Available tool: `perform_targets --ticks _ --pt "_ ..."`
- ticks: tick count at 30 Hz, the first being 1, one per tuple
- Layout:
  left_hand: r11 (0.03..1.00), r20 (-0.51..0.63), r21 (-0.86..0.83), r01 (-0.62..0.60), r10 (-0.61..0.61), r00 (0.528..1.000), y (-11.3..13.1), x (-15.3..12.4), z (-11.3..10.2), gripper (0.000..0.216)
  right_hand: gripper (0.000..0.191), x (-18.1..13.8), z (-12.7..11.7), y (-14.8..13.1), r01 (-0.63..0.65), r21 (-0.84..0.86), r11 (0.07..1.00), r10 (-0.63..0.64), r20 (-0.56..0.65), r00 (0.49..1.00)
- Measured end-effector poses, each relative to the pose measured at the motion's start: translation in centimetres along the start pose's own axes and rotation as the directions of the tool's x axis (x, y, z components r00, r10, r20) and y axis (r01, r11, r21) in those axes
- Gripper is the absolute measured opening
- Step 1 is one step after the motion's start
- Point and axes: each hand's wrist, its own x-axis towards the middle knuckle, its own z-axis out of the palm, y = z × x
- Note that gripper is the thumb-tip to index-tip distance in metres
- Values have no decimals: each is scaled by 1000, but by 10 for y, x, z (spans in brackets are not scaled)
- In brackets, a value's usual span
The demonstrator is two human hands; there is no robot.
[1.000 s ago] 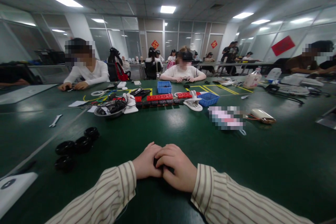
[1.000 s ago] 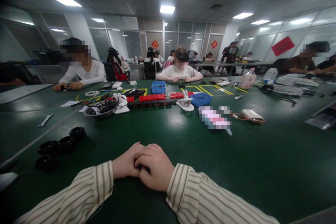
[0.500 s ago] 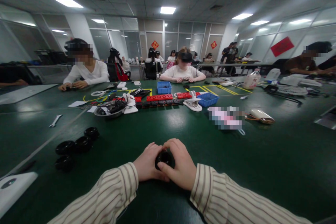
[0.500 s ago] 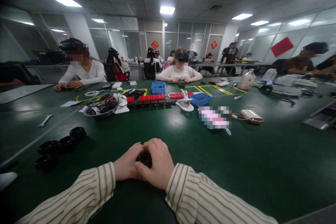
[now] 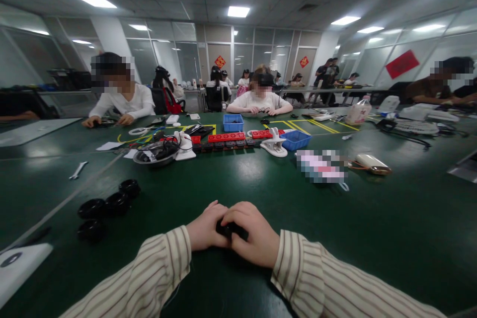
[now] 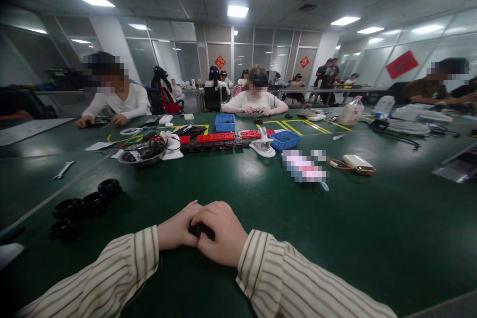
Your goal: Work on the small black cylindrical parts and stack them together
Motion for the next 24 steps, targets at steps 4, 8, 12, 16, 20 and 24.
perform_targets --ticks 4,8,12,16,20,24 --pt "999 37 44 -17 15 999 -5 0 0 34 32 -1 0 -3 46 47 998 -49 58 997" --pt "999 -15 31 -40 41 999 -9 -1 4 55 36 -2 -2 -5 10 41 999 -11 42 999" --pt "999 -40 48 -20 22 999 -4 -3 4 72 34 -2 -2 -3 -120 -29 992 119 -19 993" --pt "994 -74 104 -17 24 997 5 -3 3 59 31 -2 1 -1 -272 -92 958 267 -66 961" --pt "994 -72 107 -6 13 997 7 -1 3 39 28 -2 4 -1 -322 -130 938 310 -105 945" --pt "999 -77 41 -2 6 997 6 -2 3 40 21 0 4 0 -266 -108 958 259 -71 963"
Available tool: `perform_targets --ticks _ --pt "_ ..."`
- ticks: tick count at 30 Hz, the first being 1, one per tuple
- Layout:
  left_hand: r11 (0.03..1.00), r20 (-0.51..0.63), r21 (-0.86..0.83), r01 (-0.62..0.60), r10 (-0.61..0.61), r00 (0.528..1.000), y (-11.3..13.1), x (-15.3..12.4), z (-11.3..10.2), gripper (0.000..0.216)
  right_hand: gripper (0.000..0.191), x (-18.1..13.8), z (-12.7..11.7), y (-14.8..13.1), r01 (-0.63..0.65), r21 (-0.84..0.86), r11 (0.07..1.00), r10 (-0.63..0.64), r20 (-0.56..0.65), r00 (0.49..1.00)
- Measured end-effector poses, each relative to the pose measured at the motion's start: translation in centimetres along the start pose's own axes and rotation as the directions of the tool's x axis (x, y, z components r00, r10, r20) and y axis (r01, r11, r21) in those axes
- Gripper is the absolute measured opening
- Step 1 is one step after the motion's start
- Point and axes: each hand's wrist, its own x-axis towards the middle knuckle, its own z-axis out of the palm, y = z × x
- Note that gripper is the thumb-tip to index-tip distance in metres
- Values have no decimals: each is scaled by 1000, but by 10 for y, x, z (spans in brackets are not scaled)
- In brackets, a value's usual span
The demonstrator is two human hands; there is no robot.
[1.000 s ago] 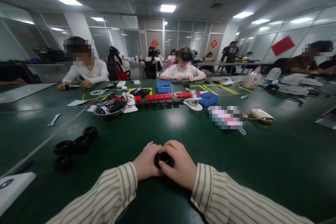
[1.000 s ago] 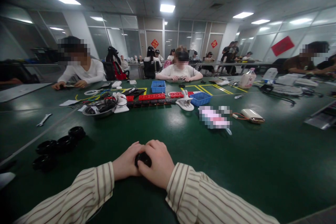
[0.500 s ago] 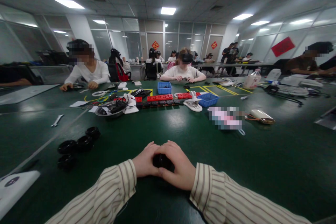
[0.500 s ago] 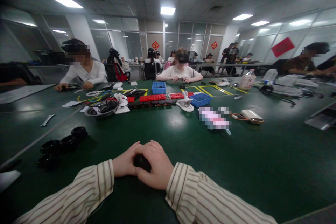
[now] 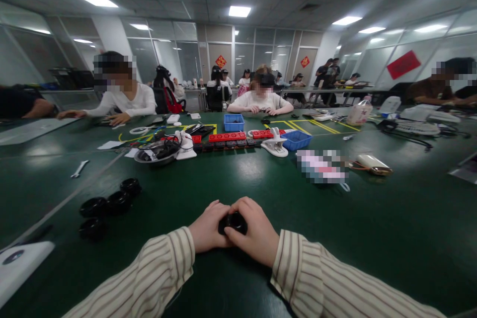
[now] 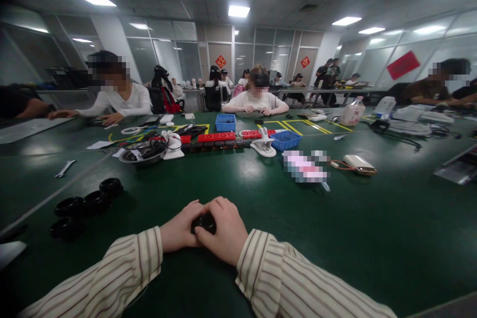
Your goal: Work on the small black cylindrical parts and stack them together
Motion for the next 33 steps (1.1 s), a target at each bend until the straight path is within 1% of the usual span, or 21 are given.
perform_targets --ticks 2,6,8,10,12,14,15,17,20,22,26,28,29,31,33 --pt "1000 -1 -16 3 -3 1000 -1 -1 -1 40 23 0 0 1 70 51 996 -71 26 997" --pt "1000 27 -10 -3 3 1000 -2 -2 -2 36 35 0 -2 3 195 165 967 -207 61 976" --pt "1000 31 -18 -14 14 999 -3 -2 -3 39 41 -1 -3 3 218 186 958 -234 64 970" --pt "999 35 -32 -12 13 999 -4 -2 -3 46 44 -2 -4 2 221 191 956 -237 67 969" --pt "999 45 -51 -6 8 999 -4 -3 -3 55 44 -2 -5 1 190 183 965 -204 60 977" --pt "998 38 -64 -5 7 999 -2 -3 -3 58 43 -2 -5 1 132 159 978 -139 32 990" --pt "998 16 -56 -7 8 1000 0 -4 -3 56 42 -3 -5 1 98 144 985 -101 13 995" --pt "1000 -62 -5 0 0 998 6 -6 -3 52 40 -3 -2 3 38 123 992 -36 -18 999" --pt "995 -173 89 50 -34 984 15 -10 0 51 32 -4 5 6 -22 122 992 27 -47 999" --pt "988 -203 125 94 -68 977 19 -13 5 46 28 -5 11 6 -41 119 992 49 -58 997" --pt "966 -236 177 187 -143 961 18 -18 12 27 23 -5 17 0 -76 82 994 80 -56 995" --pt "967 -227 164 193 -153 962 17 -21 11 26 19 -4 15 -3 -63 74 995 66 -42 997" --pt "973 -206 141 183 -152 967 17 -23 9 26 18 -4 14 -5 -35 78 996 38 -31 999" --pt "985 -132 75 155 -145 981 17 -26 3 25 18 -4 10 -7 54 107 993 -55 5 998" --pt "990 -54 19 141 -140 989 17 -29 -2 22 23 -4 8 -8 143 161 977 -151 41 988"
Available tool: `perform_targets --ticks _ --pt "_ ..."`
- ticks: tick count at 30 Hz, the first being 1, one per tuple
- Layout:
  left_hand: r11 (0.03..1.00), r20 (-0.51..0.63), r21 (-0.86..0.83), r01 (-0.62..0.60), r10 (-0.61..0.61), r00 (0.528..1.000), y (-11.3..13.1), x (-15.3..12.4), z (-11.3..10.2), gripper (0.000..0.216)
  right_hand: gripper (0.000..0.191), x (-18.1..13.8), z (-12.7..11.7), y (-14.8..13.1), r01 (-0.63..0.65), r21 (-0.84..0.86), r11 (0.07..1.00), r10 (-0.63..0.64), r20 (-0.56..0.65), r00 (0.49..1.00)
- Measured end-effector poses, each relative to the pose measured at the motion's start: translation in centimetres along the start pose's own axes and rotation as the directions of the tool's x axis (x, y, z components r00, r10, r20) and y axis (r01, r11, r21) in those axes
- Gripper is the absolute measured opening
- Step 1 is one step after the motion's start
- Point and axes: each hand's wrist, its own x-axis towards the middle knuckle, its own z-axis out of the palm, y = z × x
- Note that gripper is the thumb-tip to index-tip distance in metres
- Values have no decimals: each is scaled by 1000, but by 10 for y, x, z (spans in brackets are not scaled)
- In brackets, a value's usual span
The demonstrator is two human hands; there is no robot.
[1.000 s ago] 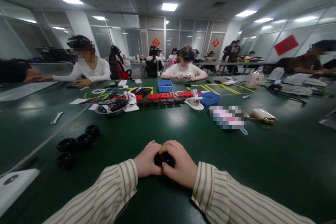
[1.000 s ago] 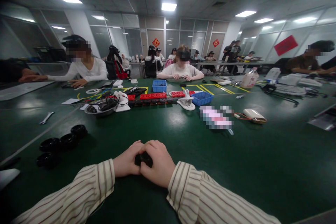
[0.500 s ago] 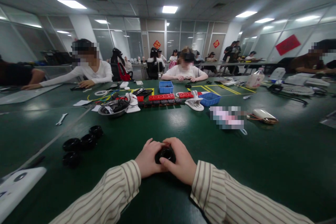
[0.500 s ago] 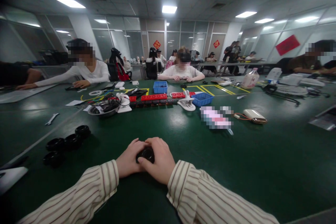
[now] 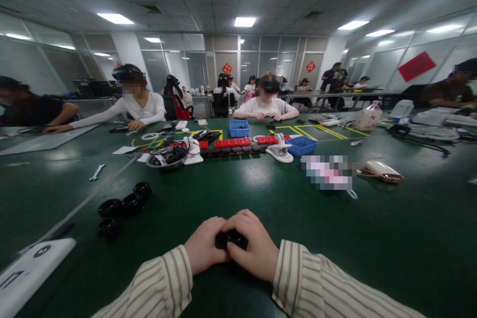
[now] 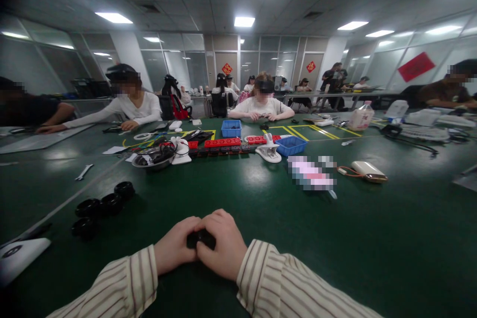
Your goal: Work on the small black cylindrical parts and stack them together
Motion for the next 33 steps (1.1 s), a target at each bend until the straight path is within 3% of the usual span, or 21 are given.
perform_targets --ticks 7,13,20,26,33 --pt "998 16 -7 -68 68 998 -8 -2 1 19 33 0 -7 -3 97 107 990 -108 105 989" --pt "1000 -74 -1 14 -14 997 1 -2 10 50 31 -1 -6 -1 -59 96 994 58 16 998" --pt "992 -91 33 119 -116 989 7 -1 14 25 23 -1 0 0 -184 4 983 184 -8 983" --pt "1000 -16 -1 7 -7 1000 0 1 8 26 21 -1 -4 -1 -23 68 997 23 2 1000" --pt "994 41 -30 -105 106 993 -4 2 3 15 29 -3 -7 -1 153 131 980 -163 68 984"
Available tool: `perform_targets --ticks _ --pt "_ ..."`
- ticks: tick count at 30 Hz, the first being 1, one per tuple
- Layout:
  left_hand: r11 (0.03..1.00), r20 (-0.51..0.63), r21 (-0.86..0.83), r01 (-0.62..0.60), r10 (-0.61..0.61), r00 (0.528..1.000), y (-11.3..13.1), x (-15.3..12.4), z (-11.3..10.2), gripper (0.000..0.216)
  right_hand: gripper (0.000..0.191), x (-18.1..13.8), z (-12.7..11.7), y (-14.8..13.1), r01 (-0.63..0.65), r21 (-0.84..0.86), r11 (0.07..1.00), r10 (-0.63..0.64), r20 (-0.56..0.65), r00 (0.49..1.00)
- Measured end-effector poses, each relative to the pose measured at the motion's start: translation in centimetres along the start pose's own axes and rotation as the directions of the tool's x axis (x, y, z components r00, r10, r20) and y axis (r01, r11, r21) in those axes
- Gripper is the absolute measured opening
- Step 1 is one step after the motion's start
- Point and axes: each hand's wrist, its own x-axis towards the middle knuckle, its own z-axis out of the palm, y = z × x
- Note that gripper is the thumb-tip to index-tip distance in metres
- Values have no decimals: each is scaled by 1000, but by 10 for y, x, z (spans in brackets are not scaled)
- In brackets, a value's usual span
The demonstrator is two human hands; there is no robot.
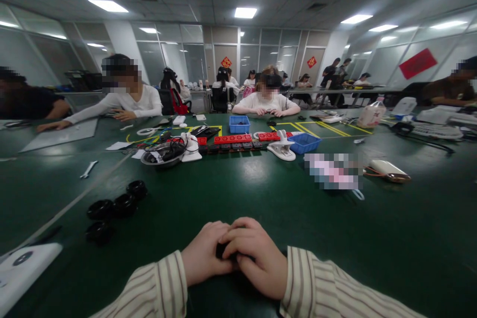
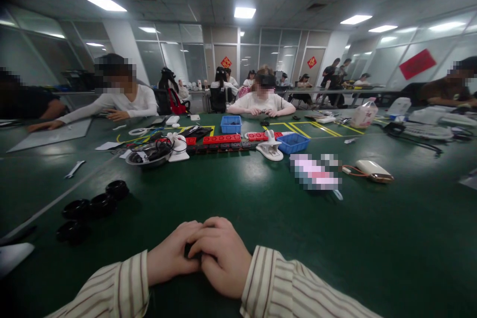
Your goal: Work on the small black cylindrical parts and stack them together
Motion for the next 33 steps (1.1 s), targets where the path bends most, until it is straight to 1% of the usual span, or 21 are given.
perform_targets --ticks 2,4,7,9,11,14,16,18,21,23,26,29,31,33 --pt "1000 -9 12 14 -14 1000 0 -1 0 21 28 0 -1 -1 10 10 1000 -10 -10 1000" --pt "1000 -9 1 28 -28 1000 2 -2 -1 32 27 0 -2 -2 -14 16 1000 15 -40 999" --pt "998 -37 -42 45 -47 998 6 -3 -1 54 29 0 -1 -2 -98 2 995 98 -89 991" --pt "997 -70 -52 62 -66 995 8 -3 0 62 30 0 0 -1 -152 -17 988 149 -114 982" --pt "996 -94 -29 85 -87 992 8 -2 3 60 32 1 2 -1 -198 -44 979 192 -121 974" --pt "993 -101 13 117 -115 988 7 0 6 41 28 1 3 -2 -264 -106 959 254 -103 962" --pt "992 -96 27 126 -123 988 6 1 7 30 22 1 3 -3 -282 -131 950 271 -95 958" --pt "992 -86 25 122 -119 989 5 1 6 26 19 2 3 -4 -248 -127 961 238 -89 967" --pt "995 -63 6 101 -100 993 5 1 5 22 21 2 1 -4 -125 -99 987 119 -69 991" --pt "996 -49 13 86 -85 995 4 0 4 19 23 2 0 -4 -46 -86 995 43 -33 999" --pt "997 -34 43 70 -68 997 3 0 4 26 25 1 0 -4 34 -81 996 -33 21 999" --pt "998 -7 56 38 -38 999 4 0 3 33 28 1 -1 -5 45 -69 997 -44 13 999" --pt "998 -10 55 24 -24 1000 5 -1 3 40 27 1 -2 -5 21 -52 998 -23 -21 1000" --pt "998 -28 48 36 -34 999 5 -2 3 50 26 1 -2 -5 -25 -46 999 22 -65 998"
